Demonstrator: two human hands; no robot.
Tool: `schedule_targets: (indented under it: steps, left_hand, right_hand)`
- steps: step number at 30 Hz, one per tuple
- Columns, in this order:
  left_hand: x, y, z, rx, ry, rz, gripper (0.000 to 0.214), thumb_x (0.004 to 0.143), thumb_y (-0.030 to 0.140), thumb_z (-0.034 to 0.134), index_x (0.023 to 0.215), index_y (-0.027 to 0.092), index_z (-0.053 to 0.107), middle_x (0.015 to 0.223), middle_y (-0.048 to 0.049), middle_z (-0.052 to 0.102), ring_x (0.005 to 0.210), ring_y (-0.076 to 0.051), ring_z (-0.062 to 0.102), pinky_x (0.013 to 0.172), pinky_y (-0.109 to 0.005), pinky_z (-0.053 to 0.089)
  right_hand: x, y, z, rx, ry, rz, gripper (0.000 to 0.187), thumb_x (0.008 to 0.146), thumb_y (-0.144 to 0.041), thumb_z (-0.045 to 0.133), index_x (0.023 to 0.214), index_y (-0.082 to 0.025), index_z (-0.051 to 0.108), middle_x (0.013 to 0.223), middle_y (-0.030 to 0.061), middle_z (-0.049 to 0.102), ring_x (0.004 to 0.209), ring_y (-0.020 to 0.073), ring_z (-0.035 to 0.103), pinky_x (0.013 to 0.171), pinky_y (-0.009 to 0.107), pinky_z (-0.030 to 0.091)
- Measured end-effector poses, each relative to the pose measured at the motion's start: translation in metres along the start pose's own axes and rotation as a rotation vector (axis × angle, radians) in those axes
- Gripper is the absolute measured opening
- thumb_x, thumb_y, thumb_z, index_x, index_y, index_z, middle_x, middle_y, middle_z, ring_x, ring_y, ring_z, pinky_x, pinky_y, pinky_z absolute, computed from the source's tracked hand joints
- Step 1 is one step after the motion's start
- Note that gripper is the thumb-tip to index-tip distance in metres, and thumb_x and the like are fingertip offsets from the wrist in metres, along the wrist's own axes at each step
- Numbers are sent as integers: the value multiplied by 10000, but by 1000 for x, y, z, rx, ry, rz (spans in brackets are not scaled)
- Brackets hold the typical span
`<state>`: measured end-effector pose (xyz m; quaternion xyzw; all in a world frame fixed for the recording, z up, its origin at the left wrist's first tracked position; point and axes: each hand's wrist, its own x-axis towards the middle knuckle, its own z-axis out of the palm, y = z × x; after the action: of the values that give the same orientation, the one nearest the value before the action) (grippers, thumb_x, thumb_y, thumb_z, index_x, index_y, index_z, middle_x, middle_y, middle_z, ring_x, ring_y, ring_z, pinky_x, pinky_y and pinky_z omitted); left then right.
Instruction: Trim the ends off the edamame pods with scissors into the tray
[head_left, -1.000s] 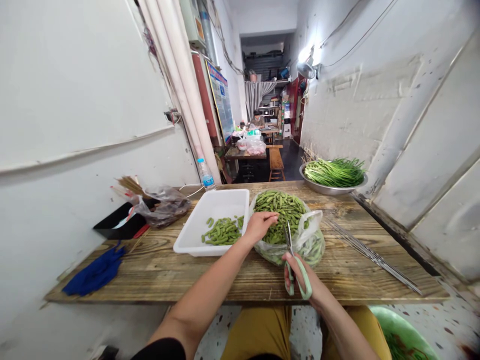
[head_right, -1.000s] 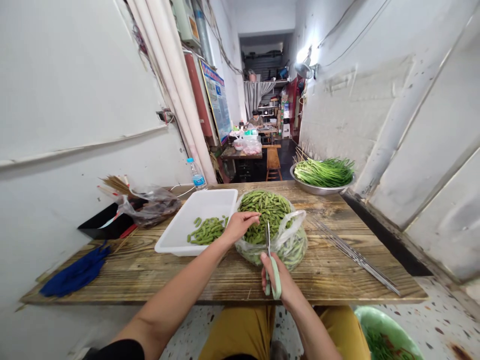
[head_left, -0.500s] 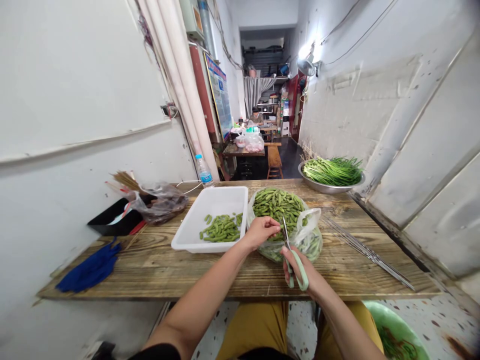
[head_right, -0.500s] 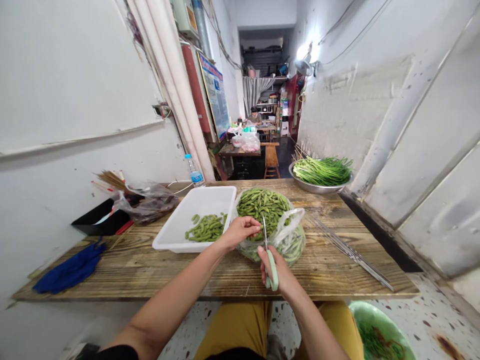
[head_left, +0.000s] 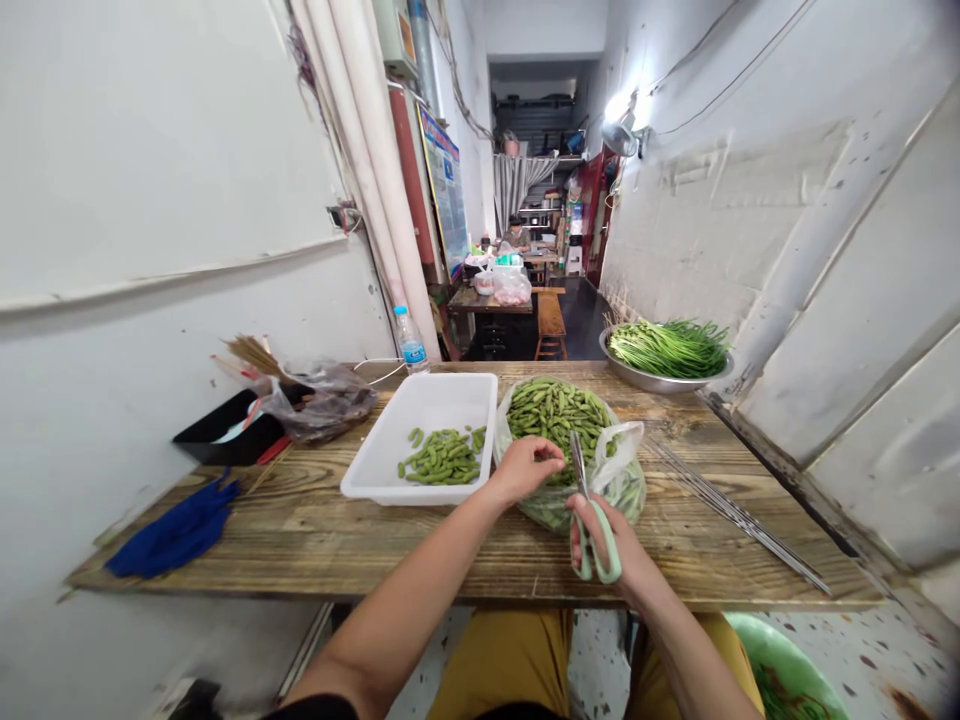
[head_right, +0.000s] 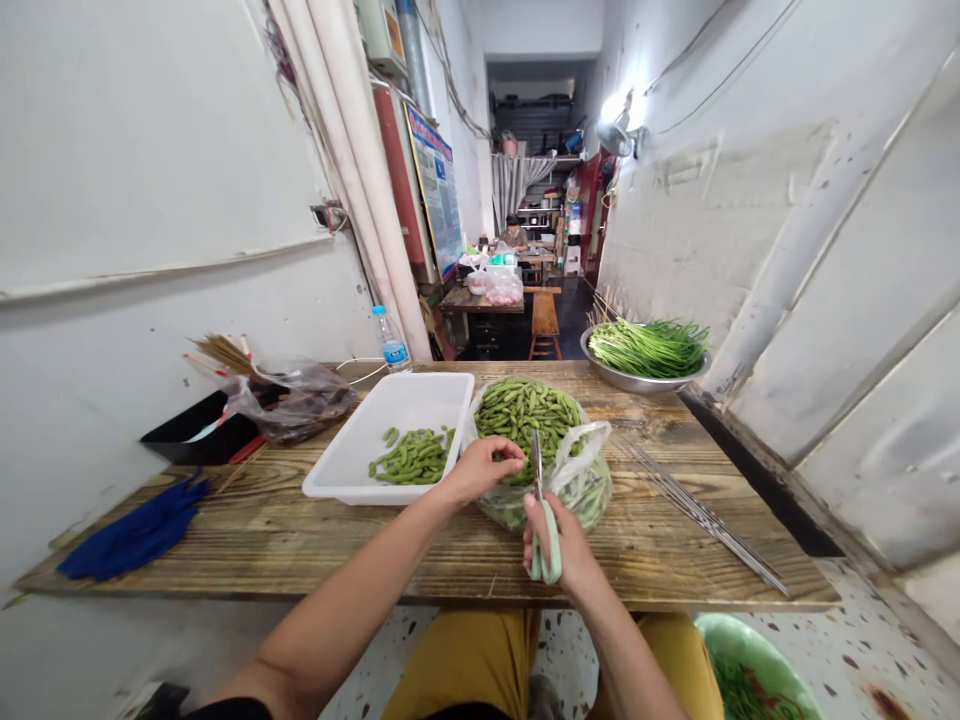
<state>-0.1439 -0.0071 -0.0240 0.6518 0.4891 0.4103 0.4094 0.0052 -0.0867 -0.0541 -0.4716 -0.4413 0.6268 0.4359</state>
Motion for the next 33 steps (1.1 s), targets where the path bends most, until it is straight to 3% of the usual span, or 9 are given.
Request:
schedule_targets:
  steps: [3,6,9,16,25,33]
  left_hand:
    - [0,1,3,-310,147,-117,98,692,191,666,758,136,620,655,25,587,590,-74,493,588,-196,386]
    - [0,3,6,-676,120,-279,202,675,213,716,792,132,572,575,61,508,482,-41,432,480,-170,334]
    - [-2,4,7,-841,79,-346,250,659,186,752,827,114,583,570,43,535,495,-44,490,491,-160,385]
    - [-10,12,10,-902,149,-408,141,745,112,688,697,94,557,643,-51,652,601,-96,632,626,-203,515]
    - [-20,16,19,-915,201,-394,247,763,73,660,616,118,466,624,-57,658,638,-132,676,668,-232,547]
    - [-25,18,25,-905,255,-347,287,711,114,725,610,125,456,585,-30,647,617,-132,675,653,-234,545]
  right_hand:
    - [-4,-1,0,127,-87,62,582,689,-733,546,929,-206,490,617,-42,527,502,121,538,532,284,512]
    - [-7,-1,2,165,-127,101,573,693,-717,562,938,-205,483,619,-41,523,509,123,529,555,297,511]
    - [-8,1,4,156,-140,103,551,707,-698,568,928,-203,474,610,-41,522,495,121,519,511,275,482]
    - [-4,1,3,148,-113,76,529,730,-691,548,919,-203,474,593,-41,518,461,120,507,454,257,459]
    - [-6,-1,4,113,-89,43,482,771,-656,527,919,-200,481,573,-42,500,441,113,478,417,245,451]
    - [-6,0,0,-57,-57,-6,461,765,-656,533,818,-203,465,555,-50,493,434,104,478,420,221,416]
